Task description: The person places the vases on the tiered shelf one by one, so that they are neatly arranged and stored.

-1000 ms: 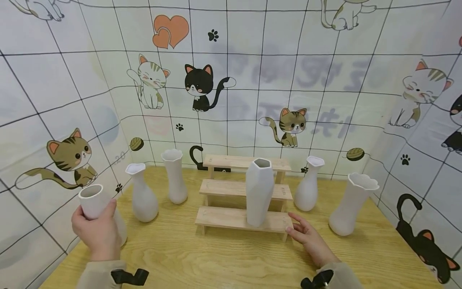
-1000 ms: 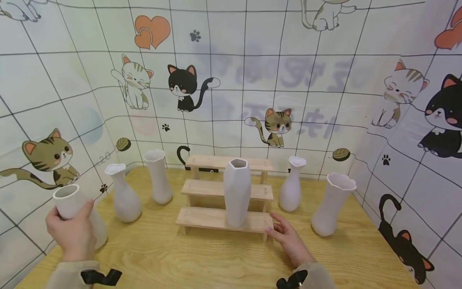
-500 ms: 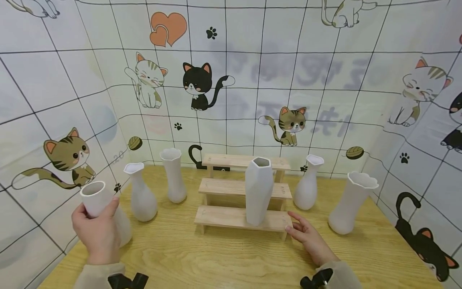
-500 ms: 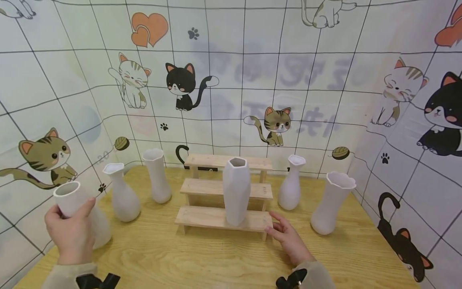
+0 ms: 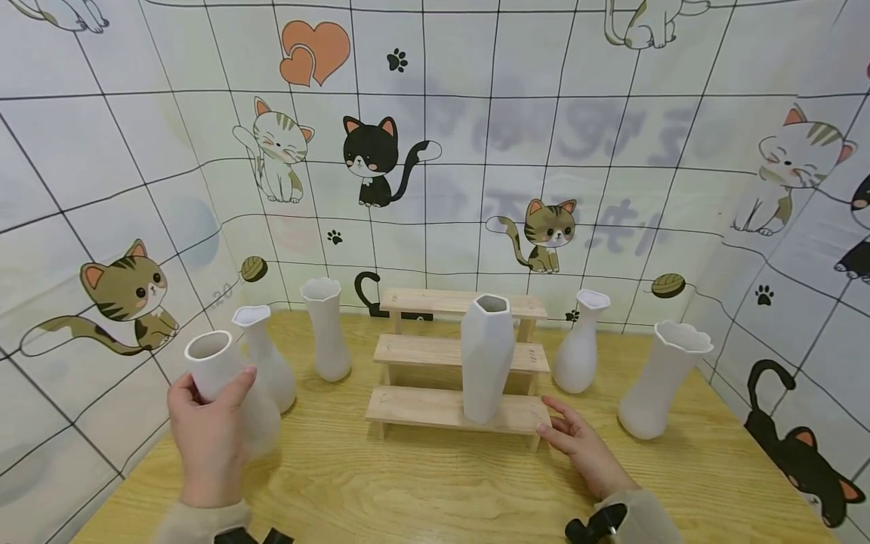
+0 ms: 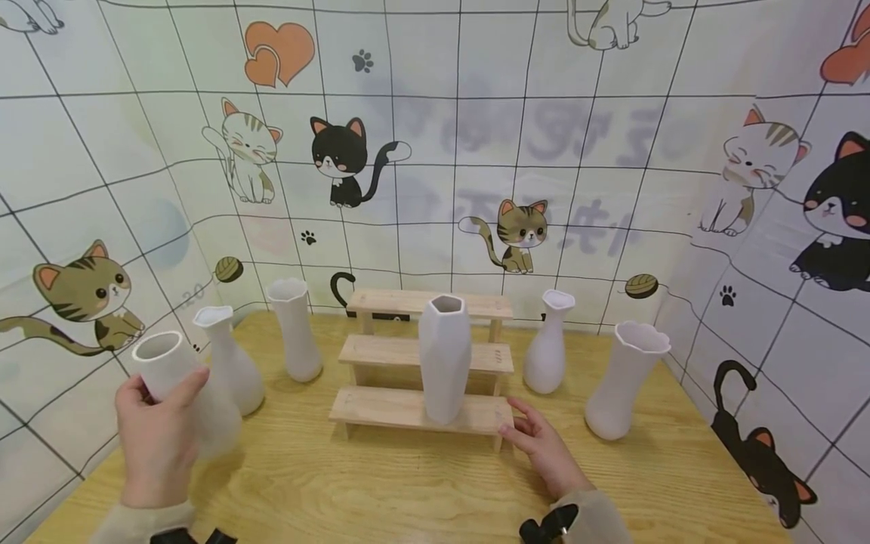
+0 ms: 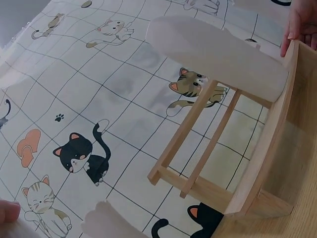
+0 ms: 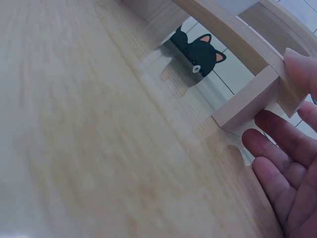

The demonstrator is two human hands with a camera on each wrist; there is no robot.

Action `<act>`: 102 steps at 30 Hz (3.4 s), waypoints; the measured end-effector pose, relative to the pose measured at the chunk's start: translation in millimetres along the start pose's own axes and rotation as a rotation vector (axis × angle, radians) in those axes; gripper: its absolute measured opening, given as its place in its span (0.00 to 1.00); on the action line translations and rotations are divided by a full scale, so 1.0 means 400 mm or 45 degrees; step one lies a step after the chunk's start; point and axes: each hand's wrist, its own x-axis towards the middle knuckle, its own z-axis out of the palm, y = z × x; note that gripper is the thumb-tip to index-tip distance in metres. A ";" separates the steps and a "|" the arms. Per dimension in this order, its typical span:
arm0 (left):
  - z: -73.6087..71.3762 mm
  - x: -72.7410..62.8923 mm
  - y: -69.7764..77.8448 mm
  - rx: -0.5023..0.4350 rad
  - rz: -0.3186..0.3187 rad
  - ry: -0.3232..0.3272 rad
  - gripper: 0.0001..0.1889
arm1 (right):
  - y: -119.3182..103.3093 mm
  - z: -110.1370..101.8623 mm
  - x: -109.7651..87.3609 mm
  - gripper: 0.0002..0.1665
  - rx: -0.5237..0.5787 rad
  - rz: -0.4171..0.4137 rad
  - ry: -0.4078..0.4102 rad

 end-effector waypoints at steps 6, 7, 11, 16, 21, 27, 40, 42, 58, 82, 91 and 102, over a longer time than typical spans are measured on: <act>0.043 -0.021 -0.001 0.006 0.004 -0.115 0.34 | -0.001 0.001 0.000 0.40 0.005 -0.005 0.005; 0.050 -0.024 -0.001 -0.002 0.008 -0.135 0.33 | -0.001 0.001 0.000 0.40 0.007 -0.004 0.007; 0.076 -0.037 0.005 -0.021 0.019 -0.213 0.32 | -0.002 0.002 -0.001 0.40 0.002 0.002 0.013; 0.111 -0.053 0.018 -0.037 0.009 -0.303 0.31 | -0.004 0.001 -0.001 0.40 0.001 0.004 0.003; 0.139 -0.066 0.027 -0.047 -0.019 -0.393 0.29 | -0.004 0.001 0.000 0.40 0.008 -0.002 0.003; 0.167 -0.088 0.035 -0.027 -0.056 -0.476 0.30 | -0.001 0.002 -0.001 0.40 0.003 -0.003 0.011; 0.244 -0.137 0.045 -0.082 -0.078 -0.637 0.33 | 0.000 0.002 0.000 0.40 -0.007 0.008 0.020; 0.256 -0.143 0.044 -0.086 -0.082 -0.652 0.33 | 0.000 0.002 0.000 0.40 -0.006 0.013 0.018; 0.325 -0.172 0.026 -0.075 -0.111 -0.769 0.34 | -0.002 0.004 -0.002 0.40 -0.004 0.018 0.020; 0.383 -0.199 0.015 -0.070 -0.112 -0.827 0.32 | -0.002 0.001 -0.003 0.41 -0.001 0.018 0.004; 0.391 -0.205 0.018 -0.038 -0.105 -0.838 0.33 | 0.001 0.000 0.000 0.41 0.011 0.020 0.010; 0.411 -0.206 0.010 -0.060 -0.085 -0.847 0.34 | 0.002 0.001 0.000 0.41 0.009 0.016 0.012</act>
